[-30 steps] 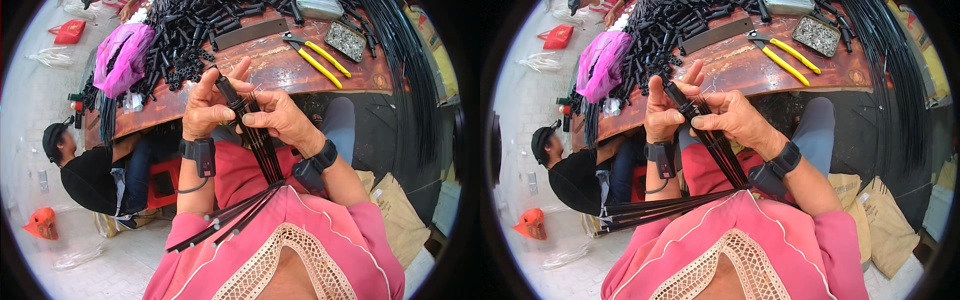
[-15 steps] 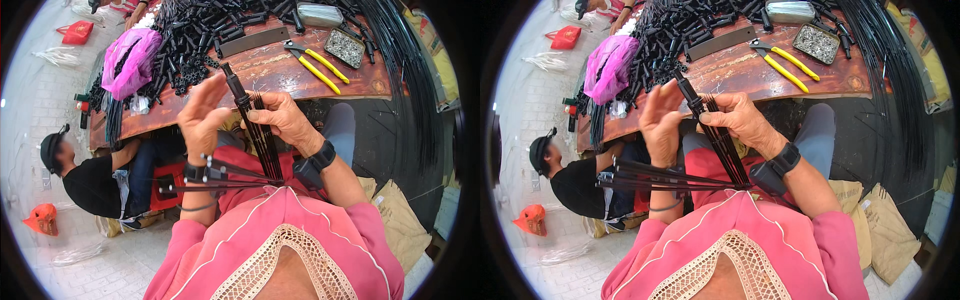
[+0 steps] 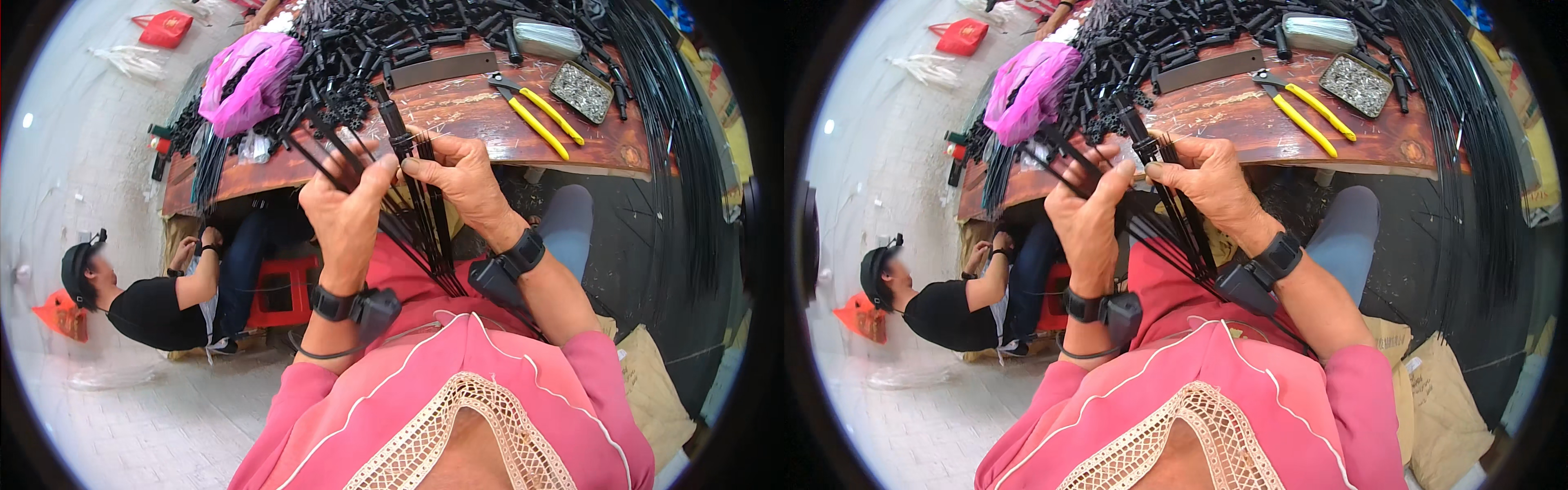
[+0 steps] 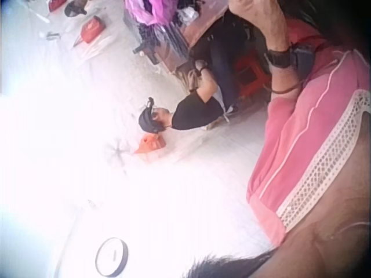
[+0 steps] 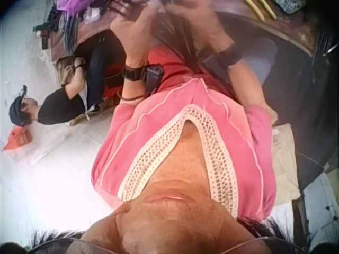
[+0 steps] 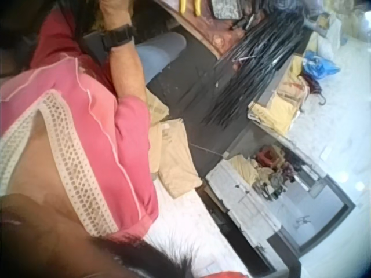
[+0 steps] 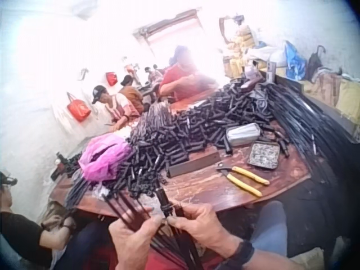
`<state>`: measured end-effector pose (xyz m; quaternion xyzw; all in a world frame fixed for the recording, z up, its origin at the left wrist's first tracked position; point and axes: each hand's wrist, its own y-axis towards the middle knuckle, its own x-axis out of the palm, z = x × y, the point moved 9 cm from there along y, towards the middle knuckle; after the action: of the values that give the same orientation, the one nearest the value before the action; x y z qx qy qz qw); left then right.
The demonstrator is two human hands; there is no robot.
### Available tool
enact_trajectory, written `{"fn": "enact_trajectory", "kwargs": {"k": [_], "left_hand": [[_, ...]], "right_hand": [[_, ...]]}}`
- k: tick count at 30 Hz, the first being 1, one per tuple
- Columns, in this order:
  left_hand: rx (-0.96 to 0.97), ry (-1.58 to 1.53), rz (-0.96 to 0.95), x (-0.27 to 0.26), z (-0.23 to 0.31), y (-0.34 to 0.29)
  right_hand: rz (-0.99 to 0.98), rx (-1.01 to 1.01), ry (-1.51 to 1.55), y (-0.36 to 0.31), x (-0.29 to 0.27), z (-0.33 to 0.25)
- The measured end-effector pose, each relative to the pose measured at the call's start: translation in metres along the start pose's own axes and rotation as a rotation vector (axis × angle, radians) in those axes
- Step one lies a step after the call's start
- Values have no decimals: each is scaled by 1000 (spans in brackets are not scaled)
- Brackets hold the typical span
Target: Assembling the framework of an umbrella by attaching ribs and connectors.
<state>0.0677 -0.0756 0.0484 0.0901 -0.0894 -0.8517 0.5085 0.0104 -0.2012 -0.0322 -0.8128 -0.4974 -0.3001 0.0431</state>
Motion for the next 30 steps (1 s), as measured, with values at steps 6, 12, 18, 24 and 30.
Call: {"fn": "enact_trajectory", "kwargs": {"k": [6, 12, 18, 24, 30], "left_hand": [[140, 75, 26, -3, -1, 2], [86, 85, 82, -2, 0, -9], [15, -135, 105, -2, -7, -11], [21, -215, 149, -5, -23, -3], [30, -311, 114, -2, -35, 2]], "right_hand": [[-23, -77, -120, 0, 22, -3], [25, -143, -185, -11, 29, -13], [11, -165, -203, -17, 34, -22], [12, -164, -197, -15, 33, -23], [177, -82, -200, -19, 13, -9]]}}
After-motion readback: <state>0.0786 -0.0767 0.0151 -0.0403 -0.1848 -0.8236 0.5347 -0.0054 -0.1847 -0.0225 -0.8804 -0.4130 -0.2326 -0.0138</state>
